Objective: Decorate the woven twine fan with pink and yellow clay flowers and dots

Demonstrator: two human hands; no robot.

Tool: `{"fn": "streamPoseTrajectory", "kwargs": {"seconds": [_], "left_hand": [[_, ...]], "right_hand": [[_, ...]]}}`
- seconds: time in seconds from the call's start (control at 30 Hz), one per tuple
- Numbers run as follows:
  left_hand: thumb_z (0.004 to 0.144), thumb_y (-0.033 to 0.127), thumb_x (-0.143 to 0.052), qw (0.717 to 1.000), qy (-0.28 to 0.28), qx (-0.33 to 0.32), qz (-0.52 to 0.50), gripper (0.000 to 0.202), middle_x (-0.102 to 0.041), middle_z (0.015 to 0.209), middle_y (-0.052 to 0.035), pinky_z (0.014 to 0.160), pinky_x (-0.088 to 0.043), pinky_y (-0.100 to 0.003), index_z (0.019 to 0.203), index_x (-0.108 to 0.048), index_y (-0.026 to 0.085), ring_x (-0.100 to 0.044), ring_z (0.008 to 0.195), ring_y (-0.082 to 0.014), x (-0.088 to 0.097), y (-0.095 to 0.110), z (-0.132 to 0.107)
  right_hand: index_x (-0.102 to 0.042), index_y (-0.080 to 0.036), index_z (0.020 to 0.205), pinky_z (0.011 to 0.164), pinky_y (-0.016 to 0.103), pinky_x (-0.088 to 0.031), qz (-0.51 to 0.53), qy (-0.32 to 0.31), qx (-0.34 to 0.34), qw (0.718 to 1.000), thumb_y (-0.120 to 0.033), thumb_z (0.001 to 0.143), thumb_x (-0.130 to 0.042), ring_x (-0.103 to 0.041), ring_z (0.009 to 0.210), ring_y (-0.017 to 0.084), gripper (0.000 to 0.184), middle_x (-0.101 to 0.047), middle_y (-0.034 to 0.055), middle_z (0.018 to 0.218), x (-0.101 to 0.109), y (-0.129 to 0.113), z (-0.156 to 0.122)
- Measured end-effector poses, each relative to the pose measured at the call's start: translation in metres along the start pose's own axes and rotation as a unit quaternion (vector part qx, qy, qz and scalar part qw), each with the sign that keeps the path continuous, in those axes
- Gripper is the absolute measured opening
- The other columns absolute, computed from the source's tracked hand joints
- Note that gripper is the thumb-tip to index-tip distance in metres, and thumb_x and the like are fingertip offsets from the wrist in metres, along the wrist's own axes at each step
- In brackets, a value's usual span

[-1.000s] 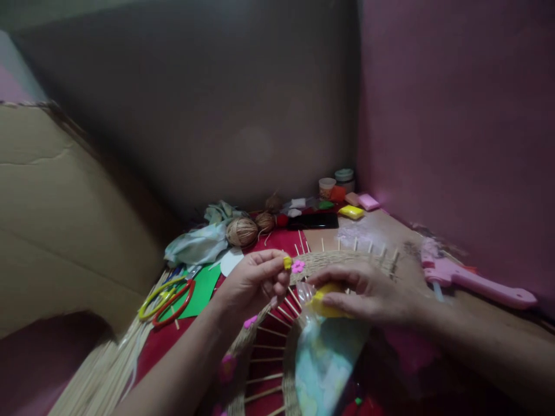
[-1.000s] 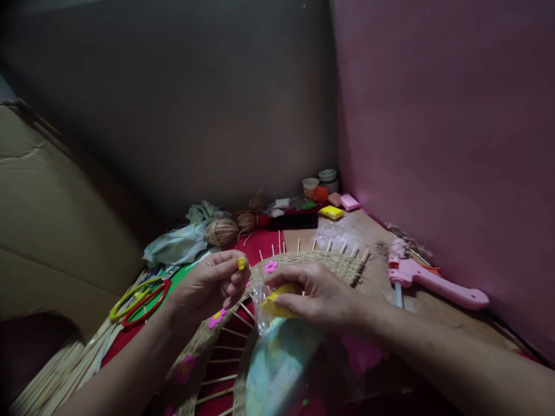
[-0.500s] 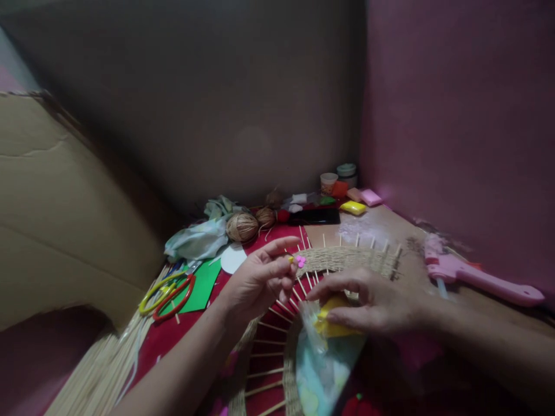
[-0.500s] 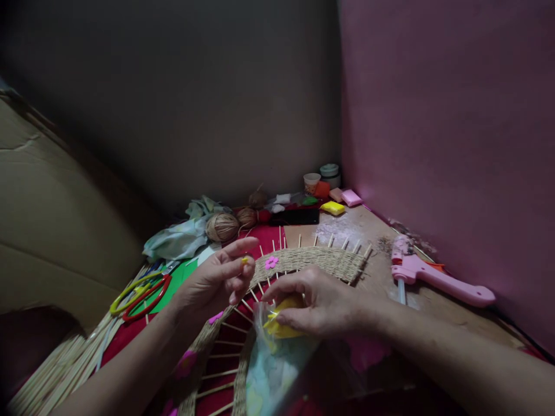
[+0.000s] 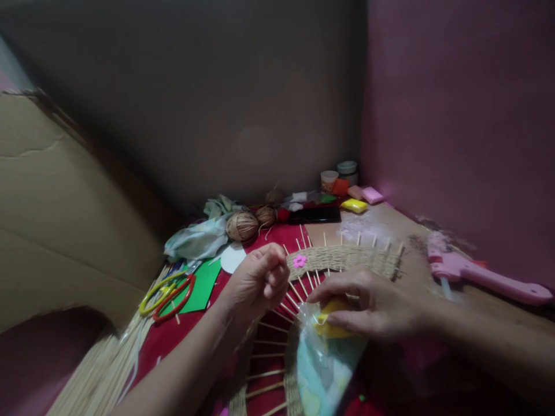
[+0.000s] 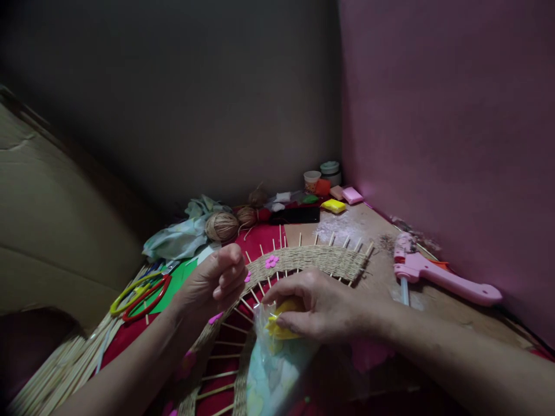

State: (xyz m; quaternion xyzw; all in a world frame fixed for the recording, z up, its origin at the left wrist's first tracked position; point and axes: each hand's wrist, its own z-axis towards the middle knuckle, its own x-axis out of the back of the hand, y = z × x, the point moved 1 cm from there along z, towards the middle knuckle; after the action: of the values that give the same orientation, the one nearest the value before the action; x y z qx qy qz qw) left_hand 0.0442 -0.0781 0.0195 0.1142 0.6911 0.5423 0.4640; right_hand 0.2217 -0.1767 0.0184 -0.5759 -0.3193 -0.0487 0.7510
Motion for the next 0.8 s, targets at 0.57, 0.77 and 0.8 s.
{"fn": "streamPoseTrajectory", "kwargs": {"seconds": [0.57,0.77,0.8], "left_hand": [[0.065,0.026,-0.079,0.999,0.005,-0.029,0.027,0.022,-0.056,0.054,0.0039,0.032,-0.041,-0.013,0.069,-0.062,0.014,-0.045,0.036,-0.0032,0.0,0.005,-0.001],[0.075,0.019,-0.072,0.999,0.041,0.0,0.001,0.015,-0.06,0.065,0.0002,0.046,-0.046,-0.014,0.085,-0.069,0.01,-0.054,0.05,-0.0042,0.005,0.003,0.004],[0.075,0.017,-0.071,0.999,0.04,0.0,-0.001,0.016,-0.062,0.068,-0.0011,0.048,-0.047,-0.015,0.088,-0.069,0.009,-0.056,0.053,-0.0048,0.005,0.004,0.004]], "right_hand": [[-0.066,-0.014,0.107,0.071,0.025,-0.048,-0.068,-0.011,0.051,0.996,-0.009,0.075,-0.056,-0.062,0.079,0.016,0.034,-0.07,0.0064,0.092,-0.001,-0.001,0.0],[-0.066,-0.012,0.108,0.073,0.026,-0.048,-0.071,-0.012,0.031,0.997,-0.009,0.075,-0.057,-0.063,0.082,0.016,0.034,-0.07,0.007,0.093,0.0,-0.002,0.0],[-0.066,-0.013,0.108,0.072,0.026,-0.048,-0.072,-0.013,0.029,0.997,-0.009,0.075,-0.057,-0.062,0.081,0.016,0.034,-0.07,0.0069,0.093,0.0,-0.003,0.0]]}}
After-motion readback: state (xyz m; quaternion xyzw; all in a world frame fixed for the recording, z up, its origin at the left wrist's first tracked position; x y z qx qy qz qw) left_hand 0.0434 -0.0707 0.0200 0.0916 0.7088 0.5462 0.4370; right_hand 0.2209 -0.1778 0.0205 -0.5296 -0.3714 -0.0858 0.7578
